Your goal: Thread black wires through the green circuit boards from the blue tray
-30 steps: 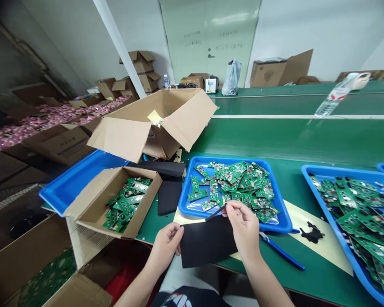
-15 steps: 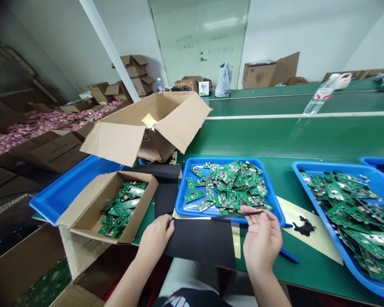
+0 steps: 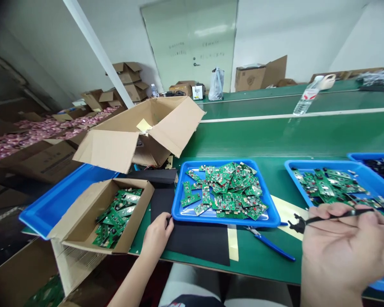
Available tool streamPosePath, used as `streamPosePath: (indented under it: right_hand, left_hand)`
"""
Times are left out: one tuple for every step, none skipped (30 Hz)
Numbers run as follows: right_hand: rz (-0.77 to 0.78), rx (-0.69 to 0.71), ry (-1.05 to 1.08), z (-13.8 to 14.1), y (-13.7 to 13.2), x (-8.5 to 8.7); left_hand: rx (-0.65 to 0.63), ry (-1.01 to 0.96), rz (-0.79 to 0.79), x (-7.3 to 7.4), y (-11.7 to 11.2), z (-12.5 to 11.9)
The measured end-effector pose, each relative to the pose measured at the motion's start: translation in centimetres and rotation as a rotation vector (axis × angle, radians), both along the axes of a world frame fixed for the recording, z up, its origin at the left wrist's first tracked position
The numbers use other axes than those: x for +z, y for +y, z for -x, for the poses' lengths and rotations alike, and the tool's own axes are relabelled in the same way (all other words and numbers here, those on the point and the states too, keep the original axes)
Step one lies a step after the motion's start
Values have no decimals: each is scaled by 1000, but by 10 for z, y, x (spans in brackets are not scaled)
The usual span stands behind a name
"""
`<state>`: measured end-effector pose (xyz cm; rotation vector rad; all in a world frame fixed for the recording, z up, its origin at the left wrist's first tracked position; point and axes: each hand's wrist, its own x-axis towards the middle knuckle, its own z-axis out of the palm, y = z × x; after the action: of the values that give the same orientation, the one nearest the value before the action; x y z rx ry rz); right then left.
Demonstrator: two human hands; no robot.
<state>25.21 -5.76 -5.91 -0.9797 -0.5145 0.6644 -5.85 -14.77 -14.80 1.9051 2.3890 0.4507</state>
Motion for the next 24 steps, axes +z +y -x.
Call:
streamPosePath:
  right_hand:
    - [-31,15,42,1,1,2]
    - [-66,31,99,2,1,4]
    - [-91,47,143,5,1,5]
    - [-75,82,131,8,2,6]
    - [-58,120,109,12,2,6]
    - [-49,156,83,15,2,6]
    - [-50,196,55,18,2,4]
    - [-52,235,23,21,2,2]
    - [-51,273,-16,23,2,0]
    - [-47,303,-56,25,3,-3]
    - [-41,330,-96,27,4,-6]
    - [-32,355,-134,29,5,-8]
    - [-22,381,-172,32,6,-9]
    - [-12,414,-209,34,7,-10]
    - [-4,454,-247,37,8,-9]
    - [8,499,-288,40,9,-8]
    - [24,541,-328,43,9,-5]
    - [42,575,-361,46,8,-1]
    - [57,603,-389,48,8,3]
    - [68,623,-411,50,7,7]
    - [73,638,-432,51,7,12]
    - [71,652,-452,51,7,15]
    - [65,668,-473,51,8,18]
    - [63,690,-496,50,9,21]
  left_hand:
    - [13,-6,-18,-1,1,0]
    - [20,-14,-33,-1,1,1]
    - [23,-20,-48,1,1,2]
    - [25,-23,-63,4,1,4]
    - [31,-20,-81,8,1,6]
    - [44,-13,-102,15,2,9]
    - [60,-3,-123,22,3,11]
    - [79,5,-138,31,6,11]
    - [93,3,-139,39,11,10]
    - [79,-13,-113,47,18,6]
    - [55,-33,-56,52,27,-1]
    - [20,-50,22,56,37,-9]
    - [-12,-54,58,57,48,-19]
    - [-35,-56,83,56,60,-30]
    - [-48,-57,107,53,71,-41]
    - [-57,-57,130,49,81,-50]
    - [-58,-57,151,45,90,-59]
    - [-65,-61,166,41,97,-65]
    - [-70,-69,176,38,102,-69]
    - [-77,-80,180,36,106,-71]
    - [-85,-94,180,35,107,-71]
    - [-93,-109,175,35,108,-69]
    - [-101,-125,165,37,107,-66]
    - [-108,-140,151,39,105,-61]
